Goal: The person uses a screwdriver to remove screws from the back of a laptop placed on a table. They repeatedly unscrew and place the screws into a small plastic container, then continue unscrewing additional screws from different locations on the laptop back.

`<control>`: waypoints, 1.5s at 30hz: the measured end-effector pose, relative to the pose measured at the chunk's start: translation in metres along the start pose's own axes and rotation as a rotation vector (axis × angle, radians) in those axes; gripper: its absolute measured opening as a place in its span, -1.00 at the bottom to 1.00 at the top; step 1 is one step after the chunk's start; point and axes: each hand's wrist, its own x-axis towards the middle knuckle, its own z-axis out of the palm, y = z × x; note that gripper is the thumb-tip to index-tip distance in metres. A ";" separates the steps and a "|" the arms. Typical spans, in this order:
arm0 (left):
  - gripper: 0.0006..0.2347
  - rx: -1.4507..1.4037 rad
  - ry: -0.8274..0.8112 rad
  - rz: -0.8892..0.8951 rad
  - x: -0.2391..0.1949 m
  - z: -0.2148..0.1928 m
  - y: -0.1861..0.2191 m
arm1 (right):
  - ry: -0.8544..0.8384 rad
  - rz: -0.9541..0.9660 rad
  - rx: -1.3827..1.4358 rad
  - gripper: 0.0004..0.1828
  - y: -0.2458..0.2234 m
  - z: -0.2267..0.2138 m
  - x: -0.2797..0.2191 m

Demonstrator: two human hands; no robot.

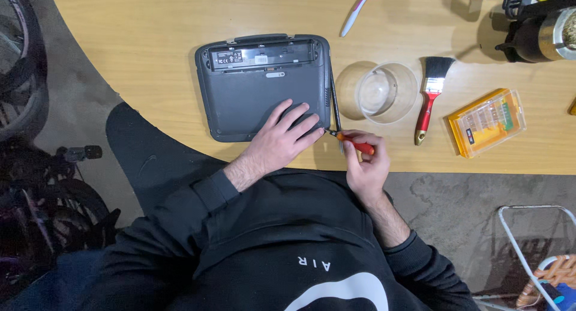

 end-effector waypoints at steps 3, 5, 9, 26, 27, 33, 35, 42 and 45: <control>-0.86 -0.004 0.001 0.005 0.000 -0.001 -0.001 | -0.019 -0.043 -0.007 -0.78 0.004 -0.001 0.001; -0.86 -0.005 0.001 0.004 0.000 0.000 -0.001 | -0.028 -0.070 -0.005 -0.80 0.004 -0.001 0.002; -0.86 -0.005 0.006 0.006 -0.001 0.001 -0.001 | -0.042 -0.120 -0.004 -0.81 0.009 -0.002 0.001; -0.87 -0.002 0.007 -0.003 0.001 -0.001 0.001 | -0.314 -0.294 -0.956 -0.70 -0.056 -0.014 0.050; -0.86 -0.009 0.006 -0.006 0.001 -0.001 0.000 | -0.347 -0.323 -1.099 -0.65 -0.065 -0.014 0.055; -0.88 -0.030 0.028 -0.026 0.001 0.003 -0.001 | -0.521 -0.557 -1.259 -0.78 -0.083 -0.022 0.058; -0.88 -0.037 0.033 -0.030 0.001 0.004 -0.001 | -0.522 -0.561 -1.278 -0.74 -0.081 -0.022 0.057; -0.85 -0.042 -0.001 -0.036 -0.001 0.004 0.000 | -0.671 -0.310 -1.176 -0.75 -0.083 -0.018 0.063; -0.85 -0.044 -0.002 -0.024 -0.003 0.005 -0.002 | -0.604 -0.364 -1.326 -0.75 -0.079 -0.017 0.057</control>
